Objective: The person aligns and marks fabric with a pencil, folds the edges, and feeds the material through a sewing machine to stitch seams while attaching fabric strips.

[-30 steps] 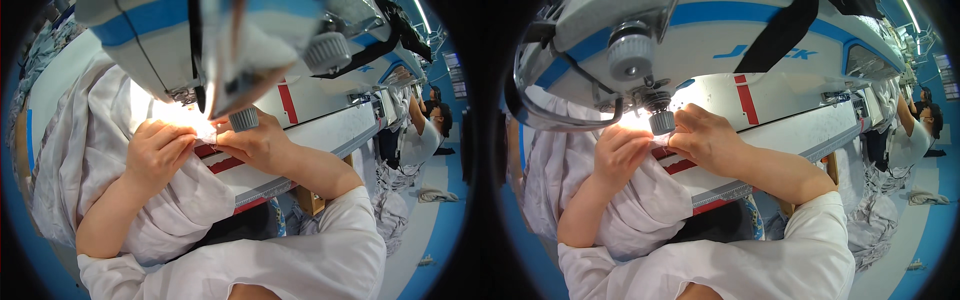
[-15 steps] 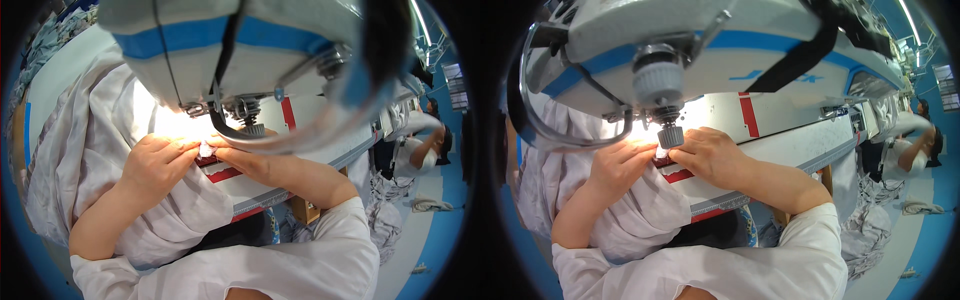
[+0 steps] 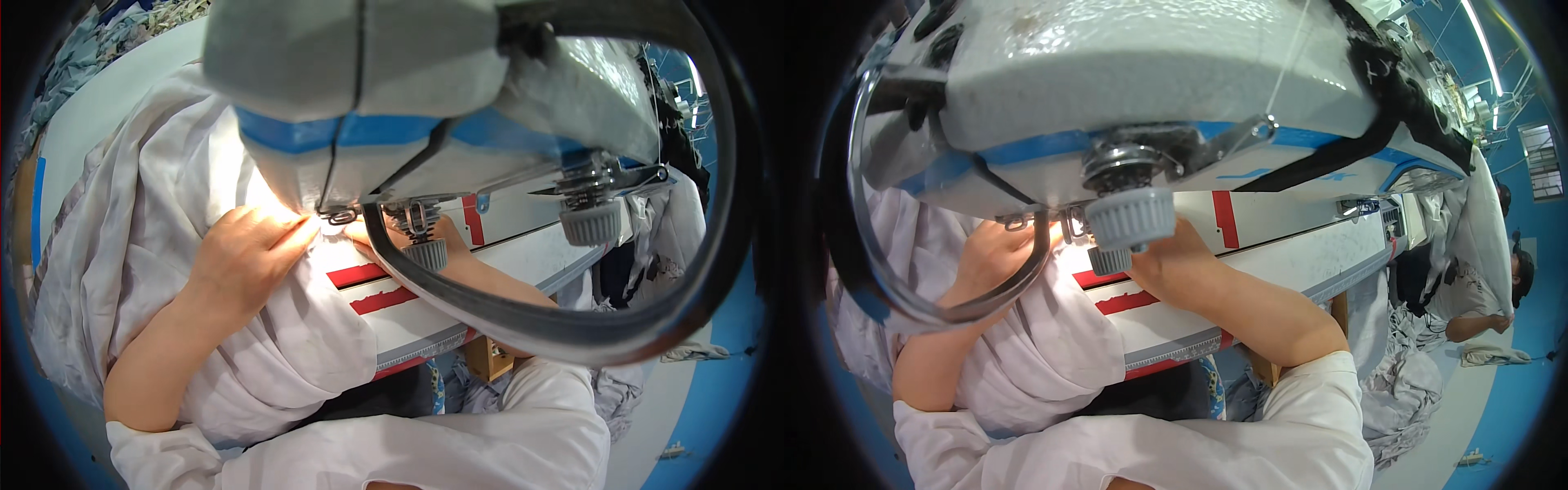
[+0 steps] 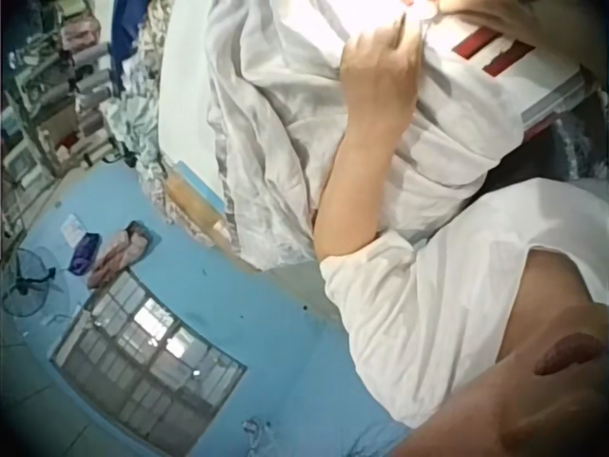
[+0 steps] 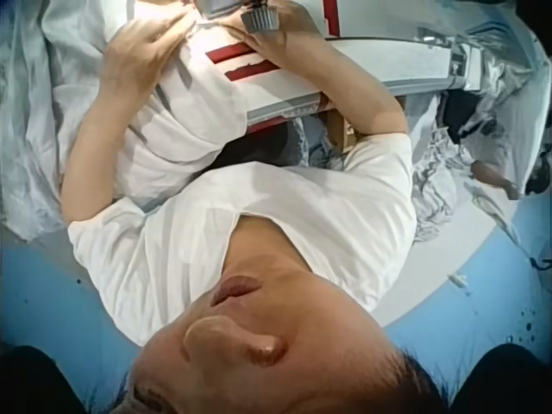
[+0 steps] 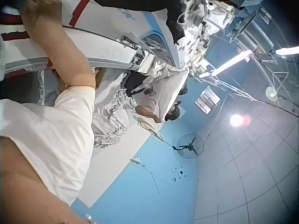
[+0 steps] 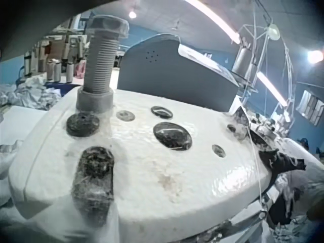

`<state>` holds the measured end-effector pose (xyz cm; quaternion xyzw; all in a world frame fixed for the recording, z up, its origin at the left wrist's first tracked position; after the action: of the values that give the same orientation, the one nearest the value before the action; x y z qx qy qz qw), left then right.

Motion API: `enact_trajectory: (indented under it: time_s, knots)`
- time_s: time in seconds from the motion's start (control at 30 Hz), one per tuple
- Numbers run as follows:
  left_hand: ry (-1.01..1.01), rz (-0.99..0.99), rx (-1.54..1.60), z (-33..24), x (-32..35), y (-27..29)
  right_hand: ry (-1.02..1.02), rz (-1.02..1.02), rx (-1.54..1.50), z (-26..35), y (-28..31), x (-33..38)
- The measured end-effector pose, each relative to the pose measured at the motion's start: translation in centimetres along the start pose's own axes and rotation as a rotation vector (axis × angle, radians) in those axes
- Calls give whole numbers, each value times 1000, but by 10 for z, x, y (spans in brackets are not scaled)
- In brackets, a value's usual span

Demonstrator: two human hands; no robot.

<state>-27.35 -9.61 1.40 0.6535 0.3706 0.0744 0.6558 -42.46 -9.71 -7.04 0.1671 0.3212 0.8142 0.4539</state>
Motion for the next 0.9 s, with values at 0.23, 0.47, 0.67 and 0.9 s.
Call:
enact_trajectory:
  time_s: [0.23,0.47,0.67,0.9]
  knots:
    - [16,-16,15,10,4,-4,35,65,479,7,-7,2]
    - [32,-14,20,19,8,-3,239,-247,133,55,43,1]
    - [337,-41,-357,69,73,53,537,91,-146,134,-21,96]
    - [446,50,-157,50,184,62,-503,224,-507,32,-136,149]
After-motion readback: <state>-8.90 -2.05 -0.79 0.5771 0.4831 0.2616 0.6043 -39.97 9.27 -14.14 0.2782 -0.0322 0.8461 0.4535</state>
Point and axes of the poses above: each hand's wrist, its own x-axis away from the middle knuckle, its own y-axis out of the back of the hand, z = x × y, the point moved 9 cm from there along -x, towards the middle knuckle, and after that the axes turned 6 degrees about -x, right-handed, at the moved point
